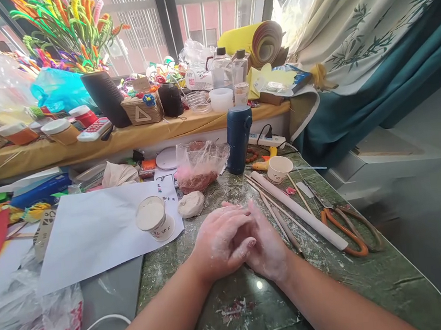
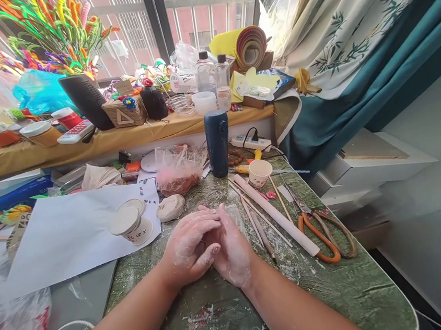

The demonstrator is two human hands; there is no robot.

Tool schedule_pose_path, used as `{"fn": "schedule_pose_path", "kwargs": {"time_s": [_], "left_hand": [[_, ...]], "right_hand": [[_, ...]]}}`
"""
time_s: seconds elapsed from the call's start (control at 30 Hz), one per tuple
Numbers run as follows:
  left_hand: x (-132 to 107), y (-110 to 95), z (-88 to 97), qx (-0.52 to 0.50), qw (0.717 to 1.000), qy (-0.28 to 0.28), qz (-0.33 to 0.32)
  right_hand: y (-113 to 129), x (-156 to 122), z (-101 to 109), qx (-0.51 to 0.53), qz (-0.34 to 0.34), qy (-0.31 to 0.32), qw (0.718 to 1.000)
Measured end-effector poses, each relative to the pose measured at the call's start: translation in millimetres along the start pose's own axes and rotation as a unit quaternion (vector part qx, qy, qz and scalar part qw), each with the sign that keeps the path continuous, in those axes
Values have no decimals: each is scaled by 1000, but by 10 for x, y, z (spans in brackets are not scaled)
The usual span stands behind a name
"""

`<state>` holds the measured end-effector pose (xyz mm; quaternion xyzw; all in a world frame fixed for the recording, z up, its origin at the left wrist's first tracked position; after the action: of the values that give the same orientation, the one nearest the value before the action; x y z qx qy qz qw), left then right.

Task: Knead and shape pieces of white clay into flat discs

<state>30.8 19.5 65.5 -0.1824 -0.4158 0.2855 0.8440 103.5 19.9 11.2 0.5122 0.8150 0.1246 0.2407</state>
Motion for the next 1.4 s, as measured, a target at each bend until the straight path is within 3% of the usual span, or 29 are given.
{"fn": "schedule_pose_path", "kwargs": {"time_s": [0.13, 0.23, 0.33, 0.4, 0.47, 0.6, 0.77, 0.83, 1.0, 1.17, 1.3, 1.4], "left_hand": [[9, 131, 113, 22, 998, -36, 51], [-28, 335, 187, -23, 988, -82, 130], [-117, 559, 220, -85, 956, -133, 247], [-156, 612, 222, -101, 943, -141, 285], [-148, 570, 243, -94, 949, -140, 268], [-70, 377, 286, -38, 976, -131, 169], [29, 139, -41, -50, 996, 63, 45], [13, 94, -115, -74, 993, 91, 22], [-56, 224, -18, -118, 991, -13, 57], [-125, 494, 35, -198, 963, -105, 151], [-140, 534, 27, -203, 954, -115, 188], [-87, 399, 29, -151, 975, -76, 146]], "right_hand": [[-36, -79, -166, -40, -39, 82, 995], [-95, -99, -159, -50, -59, 77, 994], [-167, -101, -134, -56, -66, 63, 994], [-200, -109, -146, -65, -69, 70, 993], [-214, -118, -168, -67, -79, 81, 991], [-180, -108, -181, -43, -97, 87, 991], [30, -11, -16, 26, 12, -1, 1000], [84, 21, 88, 46, 45, -47, 997], [156, 49, 246, 58, 51, -92, 993], [150, -35, 114, 14, 0, -13, 1000], [79, -22, 167, -80, -1, -56, 995], [80, 22, 205, -108, 35, -91, 989]]}}
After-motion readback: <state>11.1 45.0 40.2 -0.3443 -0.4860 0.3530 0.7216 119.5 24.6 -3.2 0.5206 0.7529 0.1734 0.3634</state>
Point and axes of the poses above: each hand's wrist, its own x-axis towards the middle knuckle, its own z-axis out of the back of the hand, y = z × x, the point moved 7 cm from there along x, towards the middle knuckle, and after that the axes turned 2 degrees about -y, right-handed, at the moved point
